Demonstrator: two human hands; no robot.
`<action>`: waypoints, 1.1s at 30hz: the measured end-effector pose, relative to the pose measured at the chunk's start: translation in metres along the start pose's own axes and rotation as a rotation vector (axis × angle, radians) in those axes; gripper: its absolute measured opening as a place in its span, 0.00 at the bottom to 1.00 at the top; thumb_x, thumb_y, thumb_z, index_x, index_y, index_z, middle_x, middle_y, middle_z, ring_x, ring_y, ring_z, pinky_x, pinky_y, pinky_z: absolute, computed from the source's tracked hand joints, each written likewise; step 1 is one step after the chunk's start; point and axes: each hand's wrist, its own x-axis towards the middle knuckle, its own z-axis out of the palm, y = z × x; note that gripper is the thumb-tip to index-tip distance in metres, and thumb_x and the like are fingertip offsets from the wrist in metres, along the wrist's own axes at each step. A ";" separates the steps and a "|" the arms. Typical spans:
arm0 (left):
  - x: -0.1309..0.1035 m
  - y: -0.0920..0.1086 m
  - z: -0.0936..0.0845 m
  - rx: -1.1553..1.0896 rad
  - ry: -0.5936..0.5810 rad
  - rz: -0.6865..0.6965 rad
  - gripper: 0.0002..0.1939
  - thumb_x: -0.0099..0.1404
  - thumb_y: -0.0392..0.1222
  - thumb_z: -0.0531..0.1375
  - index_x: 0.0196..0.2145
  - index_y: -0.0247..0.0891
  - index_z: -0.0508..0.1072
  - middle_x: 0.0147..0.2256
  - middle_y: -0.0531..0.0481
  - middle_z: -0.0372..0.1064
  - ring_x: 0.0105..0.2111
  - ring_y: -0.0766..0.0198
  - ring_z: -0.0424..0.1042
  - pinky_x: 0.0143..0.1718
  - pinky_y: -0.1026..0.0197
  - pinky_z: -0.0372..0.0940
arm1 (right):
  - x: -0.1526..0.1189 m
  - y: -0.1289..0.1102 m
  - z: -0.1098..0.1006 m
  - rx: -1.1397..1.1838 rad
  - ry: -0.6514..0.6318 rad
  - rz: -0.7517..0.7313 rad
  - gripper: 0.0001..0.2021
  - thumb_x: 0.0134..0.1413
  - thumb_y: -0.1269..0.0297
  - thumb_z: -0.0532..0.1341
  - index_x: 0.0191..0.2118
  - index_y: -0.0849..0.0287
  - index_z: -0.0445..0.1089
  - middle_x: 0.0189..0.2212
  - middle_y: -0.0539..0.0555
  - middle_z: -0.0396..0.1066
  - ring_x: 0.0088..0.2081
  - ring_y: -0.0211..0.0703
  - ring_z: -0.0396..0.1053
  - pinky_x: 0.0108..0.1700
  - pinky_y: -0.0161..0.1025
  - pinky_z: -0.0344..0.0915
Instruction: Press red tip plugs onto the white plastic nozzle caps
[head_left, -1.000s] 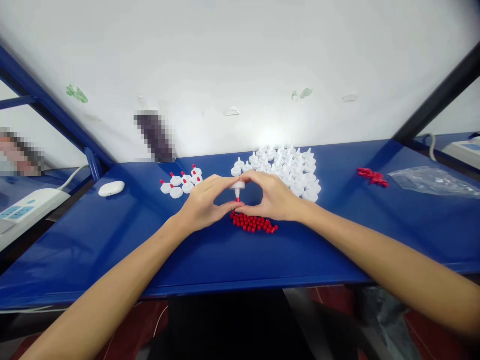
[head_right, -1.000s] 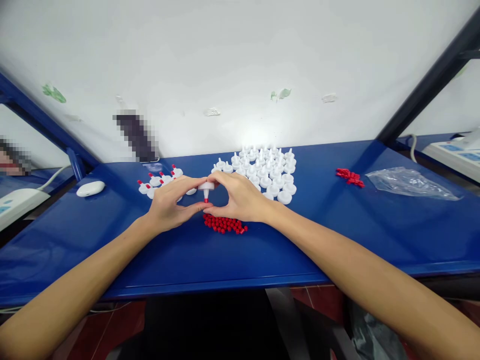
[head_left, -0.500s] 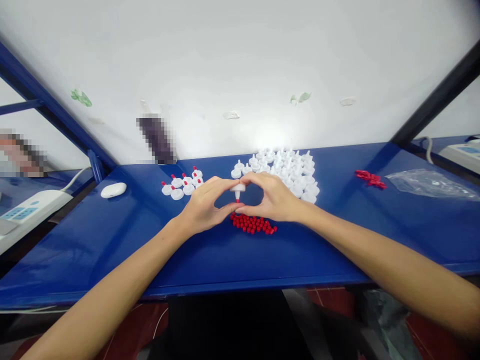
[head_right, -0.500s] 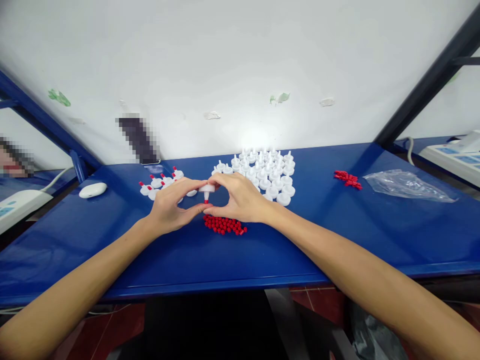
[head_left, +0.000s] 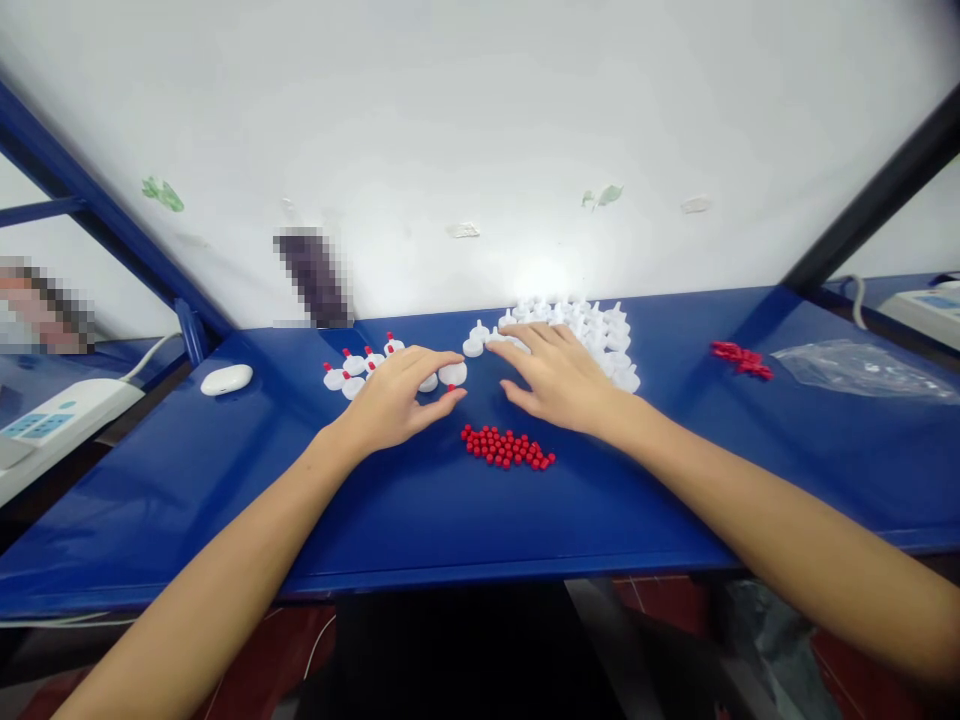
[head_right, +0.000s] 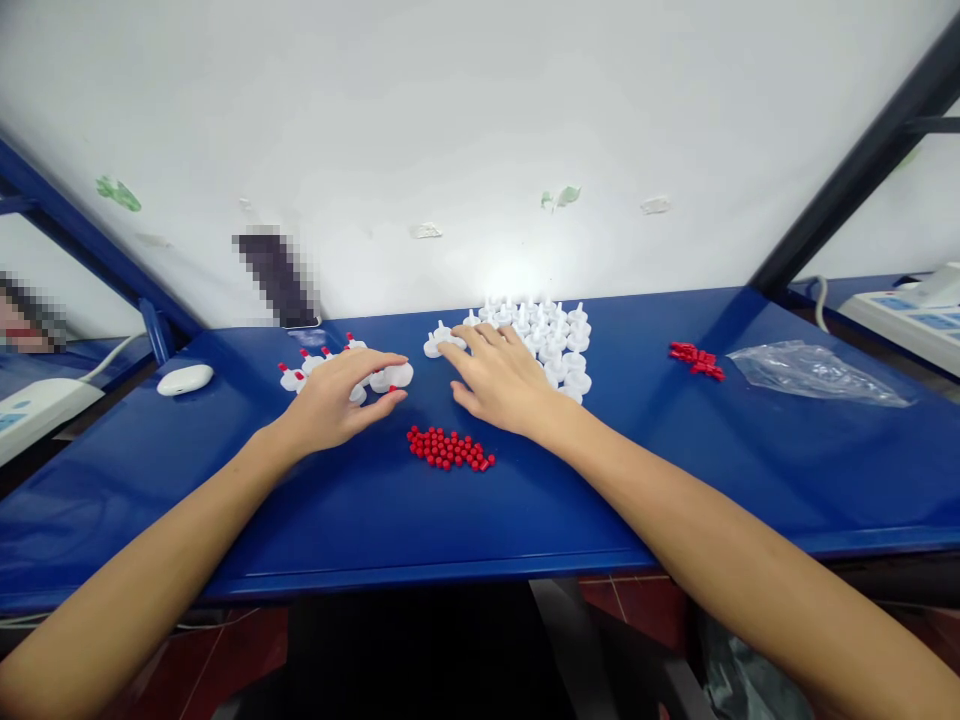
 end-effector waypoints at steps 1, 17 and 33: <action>0.000 -0.001 -0.001 0.009 -0.043 0.002 0.17 0.69 0.49 0.58 0.51 0.37 0.73 0.42 0.43 0.77 0.41 0.57 0.74 0.45 0.54 0.68 | 0.000 0.001 0.001 -0.053 -0.006 0.046 0.19 0.62 0.66 0.58 0.57 0.63 0.66 0.56 0.67 0.67 0.54 0.65 0.65 0.51 0.56 0.60; -0.002 -0.015 -0.006 0.162 -0.149 -0.040 0.15 0.71 0.43 0.52 0.39 0.40 0.80 0.52 0.38 0.67 0.49 0.48 0.66 0.53 0.39 0.59 | -0.001 0.002 0.007 -0.139 0.012 0.186 0.09 0.60 0.71 0.55 0.37 0.62 0.74 0.34 0.62 0.77 0.39 0.57 0.70 0.37 0.48 0.61; -0.009 -0.043 -0.007 0.277 -0.071 -0.146 0.15 0.68 0.48 0.57 0.29 0.39 0.78 0.38 0.44 0.73 0.39 0.54 0.69 0.45 0.48 0.62 | -0.002 -0.012 0.017 0.407 0.061 0.106 0.11 0.62 0.73 0.56 0.44 0.62 0.75 0.39 0.58 0.78 0.40 0.48 0.75 0.42 0.44 0.69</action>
